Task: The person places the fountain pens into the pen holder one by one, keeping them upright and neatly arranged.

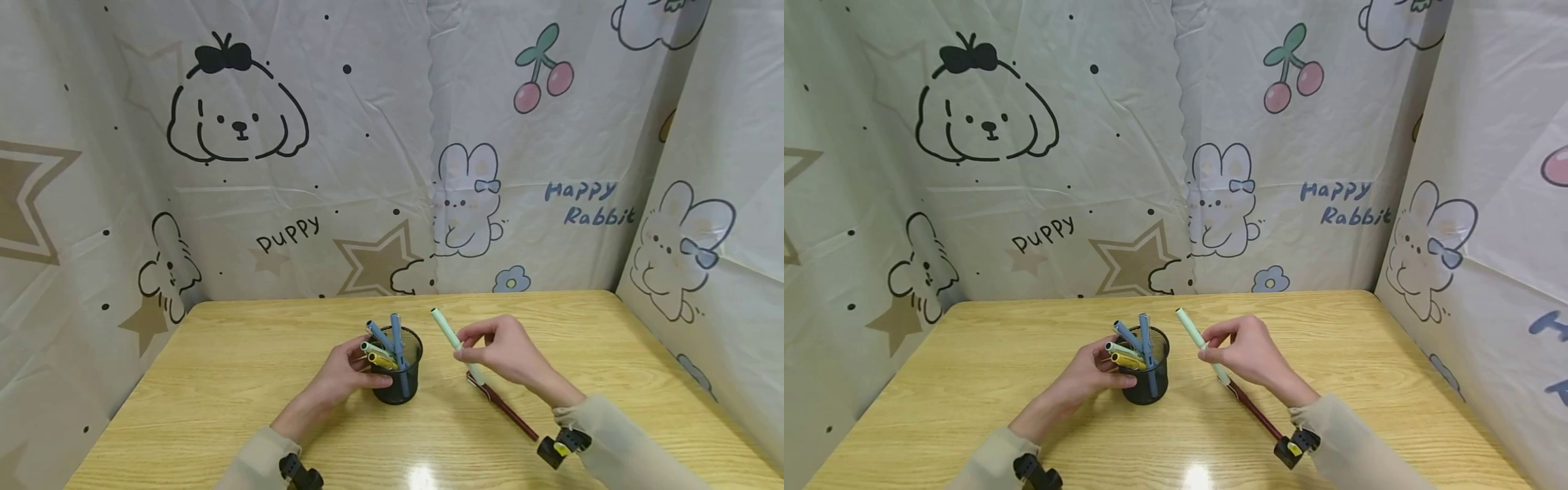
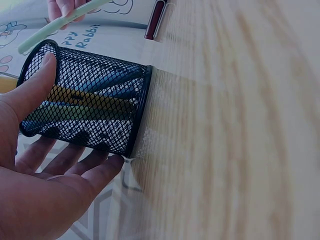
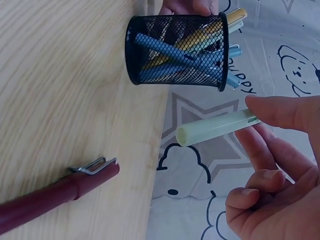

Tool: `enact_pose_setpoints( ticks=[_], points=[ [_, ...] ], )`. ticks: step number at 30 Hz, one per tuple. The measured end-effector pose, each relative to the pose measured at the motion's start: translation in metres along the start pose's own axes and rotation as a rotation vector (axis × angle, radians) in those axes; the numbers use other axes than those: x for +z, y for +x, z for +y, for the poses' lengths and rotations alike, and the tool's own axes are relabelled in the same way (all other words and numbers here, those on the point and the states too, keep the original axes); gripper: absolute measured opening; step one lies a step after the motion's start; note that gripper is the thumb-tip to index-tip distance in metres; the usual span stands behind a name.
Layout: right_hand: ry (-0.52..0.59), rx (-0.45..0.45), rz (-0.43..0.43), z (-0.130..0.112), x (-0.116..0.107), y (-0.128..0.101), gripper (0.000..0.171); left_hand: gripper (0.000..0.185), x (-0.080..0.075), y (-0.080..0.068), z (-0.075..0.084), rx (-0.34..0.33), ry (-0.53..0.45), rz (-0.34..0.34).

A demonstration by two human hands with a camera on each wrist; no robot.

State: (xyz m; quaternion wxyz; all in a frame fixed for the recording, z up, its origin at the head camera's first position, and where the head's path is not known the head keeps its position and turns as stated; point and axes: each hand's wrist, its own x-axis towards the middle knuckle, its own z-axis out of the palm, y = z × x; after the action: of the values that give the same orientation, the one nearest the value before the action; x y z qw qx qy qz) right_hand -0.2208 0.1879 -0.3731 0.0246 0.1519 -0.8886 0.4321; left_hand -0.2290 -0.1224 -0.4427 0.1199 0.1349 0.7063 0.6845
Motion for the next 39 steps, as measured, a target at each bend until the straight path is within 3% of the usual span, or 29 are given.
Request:
enact_pose_setpoints(
  ticks=[25, 39],
  points=[
    [0.068, -0.061, 0.062, -0.036, 0.012, 0.021, 0.02, 0.084, 0.001, 0.001, 0.002, 0.01, 0.022, -0.005],
    [0.158, -0.121, 0.071, -0.057, 0.024, 0.036, 0.024, 0.082, 0.0, 0.0, 0.001, 0.01, -0.007, -0.022]
  ],
)
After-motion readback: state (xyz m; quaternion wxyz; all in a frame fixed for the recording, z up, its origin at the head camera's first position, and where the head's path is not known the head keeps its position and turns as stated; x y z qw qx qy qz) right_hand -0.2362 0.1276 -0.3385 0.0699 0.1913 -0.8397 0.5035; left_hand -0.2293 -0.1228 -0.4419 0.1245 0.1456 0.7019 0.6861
